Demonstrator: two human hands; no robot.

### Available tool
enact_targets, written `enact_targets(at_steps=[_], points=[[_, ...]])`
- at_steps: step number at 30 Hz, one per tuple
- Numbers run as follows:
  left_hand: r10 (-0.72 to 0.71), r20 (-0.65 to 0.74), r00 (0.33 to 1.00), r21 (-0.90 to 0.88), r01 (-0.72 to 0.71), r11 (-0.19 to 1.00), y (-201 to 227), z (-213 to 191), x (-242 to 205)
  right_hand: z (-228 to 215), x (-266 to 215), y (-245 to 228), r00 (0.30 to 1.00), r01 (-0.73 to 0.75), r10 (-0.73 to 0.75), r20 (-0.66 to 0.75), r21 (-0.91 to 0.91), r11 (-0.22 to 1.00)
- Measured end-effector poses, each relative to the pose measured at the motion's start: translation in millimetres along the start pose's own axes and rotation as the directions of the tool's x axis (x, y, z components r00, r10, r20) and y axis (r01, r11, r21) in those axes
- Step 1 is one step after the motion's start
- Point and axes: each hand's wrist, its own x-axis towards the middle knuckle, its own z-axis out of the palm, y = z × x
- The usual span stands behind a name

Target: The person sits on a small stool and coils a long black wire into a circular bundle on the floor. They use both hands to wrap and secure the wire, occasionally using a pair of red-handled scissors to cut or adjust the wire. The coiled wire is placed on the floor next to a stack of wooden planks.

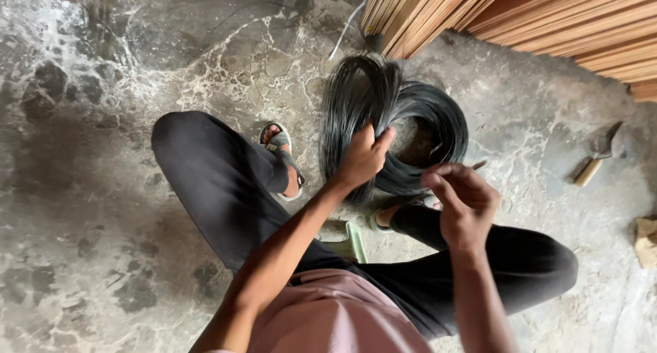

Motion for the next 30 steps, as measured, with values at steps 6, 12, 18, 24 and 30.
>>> enact_targets(at_steps=[6,12,18,24,30], points=[[-0.272,-0.034,0.962,-0.088,0.268,0.959,67.3,-6.7,11.8,24.5,-7.7,-20.2,0.949,-0.289,0.310,-0.056,0.239,0.927],[-0.315,0.041,0.948,-0.600,0.275,0.751,79.4,-0.2,19.2,50.4,-25.4,-13.1,0.939,-0.341,0.343,-0.013,-0.134,0.930],[-0.204,-0.010,0.979,-0.508,0.171,0.844,58.5,-11.1,26.3,55.3,-40.5,39.8,0.926,-0.362,0.327,-0.187,-0.197,0.911],[-0.272,-0.173,0.947,-0.391,0.188,0.901,65.2,-7.0,30.5,65.9,-42.2,62.4,0.998,-0.022,-0.013,-0.060,-0.550,0.835],[-0.267,-0.193,0.944,-0.282,0.207,0.937,59.8,-16.2,24.9,71.7,-28.4,26.5,0.995,0.091,-0.095,0.027,-0.624,0.776]])
